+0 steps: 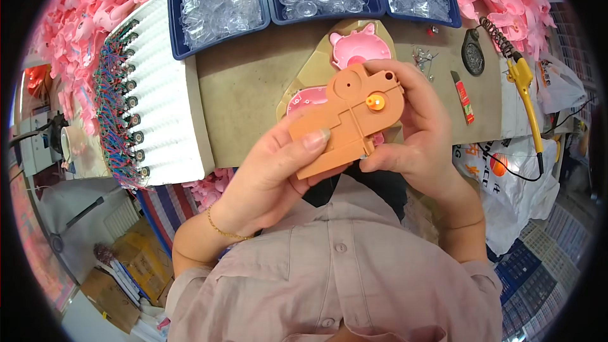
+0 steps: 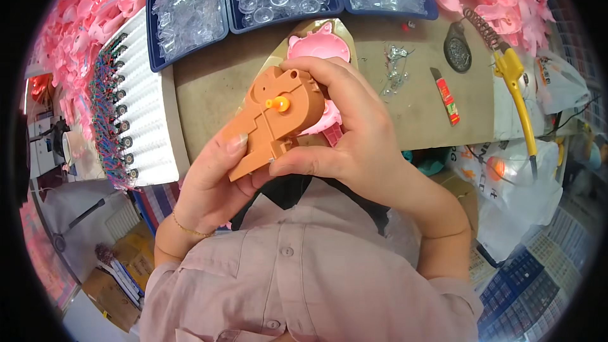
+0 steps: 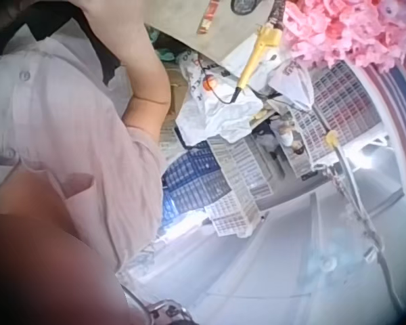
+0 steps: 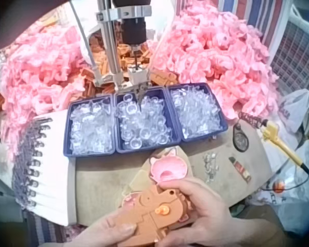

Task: Assembling electronic toy ponies including soldering components and joining plastic parts.

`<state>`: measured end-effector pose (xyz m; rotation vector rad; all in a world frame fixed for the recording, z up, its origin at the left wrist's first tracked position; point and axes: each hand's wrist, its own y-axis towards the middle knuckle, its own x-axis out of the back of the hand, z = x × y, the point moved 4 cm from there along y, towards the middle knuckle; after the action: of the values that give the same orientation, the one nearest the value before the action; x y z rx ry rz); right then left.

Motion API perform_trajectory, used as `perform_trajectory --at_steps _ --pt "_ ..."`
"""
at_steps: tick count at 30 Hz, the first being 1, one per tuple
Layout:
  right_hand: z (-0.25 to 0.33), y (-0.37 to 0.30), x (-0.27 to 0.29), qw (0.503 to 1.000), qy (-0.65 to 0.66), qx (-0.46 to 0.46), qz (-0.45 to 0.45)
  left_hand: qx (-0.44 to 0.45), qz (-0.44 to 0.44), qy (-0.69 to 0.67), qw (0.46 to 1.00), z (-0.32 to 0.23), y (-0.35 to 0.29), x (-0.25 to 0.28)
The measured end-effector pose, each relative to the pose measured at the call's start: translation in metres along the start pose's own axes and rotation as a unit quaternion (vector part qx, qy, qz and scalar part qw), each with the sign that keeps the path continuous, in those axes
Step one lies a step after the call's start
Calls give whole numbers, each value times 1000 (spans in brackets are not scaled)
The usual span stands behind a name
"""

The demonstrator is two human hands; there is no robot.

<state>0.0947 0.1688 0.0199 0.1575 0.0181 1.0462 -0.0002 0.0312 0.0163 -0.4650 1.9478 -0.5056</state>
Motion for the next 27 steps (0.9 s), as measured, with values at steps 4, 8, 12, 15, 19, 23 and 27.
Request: perform_trajectory --at_steps 4,8,12,15,19,23,27 --pt "2 -2 2 998 -51 34 8 -52 -3 34 998 2 -1 3" --pt "14 9 18 991 -59 -4 120 -196 -3 243 950 -11 1 21" --pt "33 15 20 960 -202 113 160 -416 25 512 751 -20 -8 15" --pt "34 16 18 956 -183 133 189 -495 28 594 634 -13 -17 11" --pt "8 27 38 955 -201 1 217 -537 -63 576 614 13 0 16" --pt "-33 34 58 939 -268 -125 178 -520 -150 685 488 34 30 26" --pt "-35 23 50 919 -372 -13 133 -512 -186 682 488 33 17 22"
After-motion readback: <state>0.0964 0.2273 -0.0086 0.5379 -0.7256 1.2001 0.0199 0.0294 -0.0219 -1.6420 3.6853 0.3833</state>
